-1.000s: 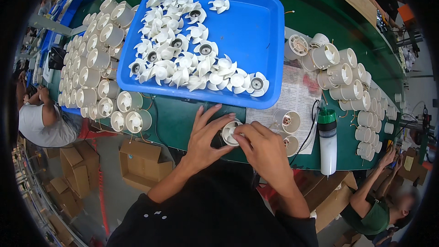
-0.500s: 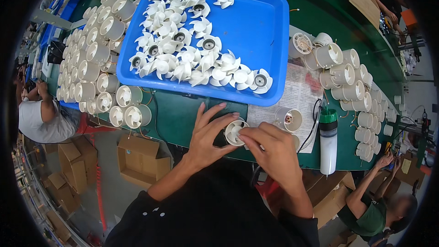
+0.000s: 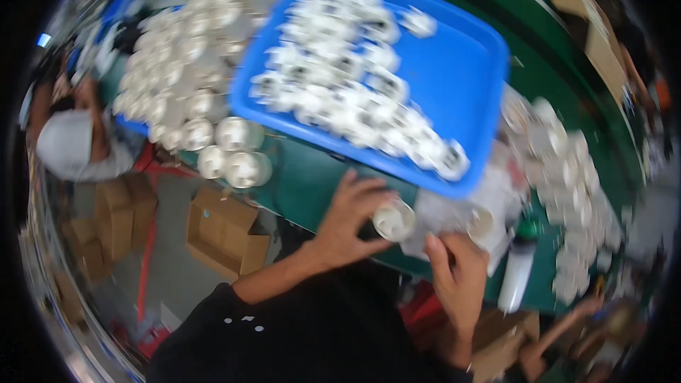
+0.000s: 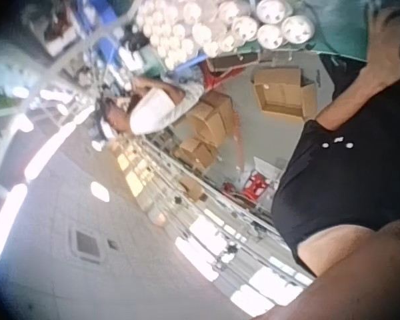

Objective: Assembling plastic cooling fan components on a factory production line.

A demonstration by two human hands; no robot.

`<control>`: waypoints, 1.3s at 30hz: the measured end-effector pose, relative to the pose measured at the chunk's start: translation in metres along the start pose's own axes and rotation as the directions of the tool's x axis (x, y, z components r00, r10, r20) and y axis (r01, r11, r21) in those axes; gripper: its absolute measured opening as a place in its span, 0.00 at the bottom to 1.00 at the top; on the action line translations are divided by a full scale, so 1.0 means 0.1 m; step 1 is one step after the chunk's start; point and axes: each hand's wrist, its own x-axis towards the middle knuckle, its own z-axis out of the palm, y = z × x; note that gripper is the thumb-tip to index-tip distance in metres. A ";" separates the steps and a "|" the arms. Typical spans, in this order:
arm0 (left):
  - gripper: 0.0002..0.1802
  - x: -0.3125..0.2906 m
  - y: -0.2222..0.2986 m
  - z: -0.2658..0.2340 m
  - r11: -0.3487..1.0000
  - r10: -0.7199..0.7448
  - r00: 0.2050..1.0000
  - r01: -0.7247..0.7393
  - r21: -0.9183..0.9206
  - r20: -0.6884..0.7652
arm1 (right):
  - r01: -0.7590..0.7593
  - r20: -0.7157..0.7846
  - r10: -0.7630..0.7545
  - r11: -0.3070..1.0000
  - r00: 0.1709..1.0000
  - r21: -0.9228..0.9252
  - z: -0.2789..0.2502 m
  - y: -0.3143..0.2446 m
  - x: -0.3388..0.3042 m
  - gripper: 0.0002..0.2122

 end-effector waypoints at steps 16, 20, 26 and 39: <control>0.15 -0.19 -0.01 0.04 0.951 0.235 0.908 -0.289 -0.112 -0.346 | 0.008 0.224 0.074 0.939 0.972 -0.345 0.48 0.41 -0.10 0.15; 0.21 -0.24 0.14 -0.21 0.945 0.223 0.914 -0.288 -0.155 -0.339 | 0.018 0.188 0.047 0.944 0.981 -0.330 0.48 0.60 -0.07 0.14; 0.44 -0.18 0.33 -1.50 0.996 0.084 0.919 -0.090 0.003 -0.384 | 0.056 0.156 0.001 0.931 0.988 -0.362 0.48 0.50 -0.04 0.15; 0.35 0.00 -0.79 -4.24 0.867 -0.029 0.465 0.452 0.209 -0.885 | 0.031 0.170 0.041 0.917 0.985 -0.399 0.53 0.45 -0.01 0.19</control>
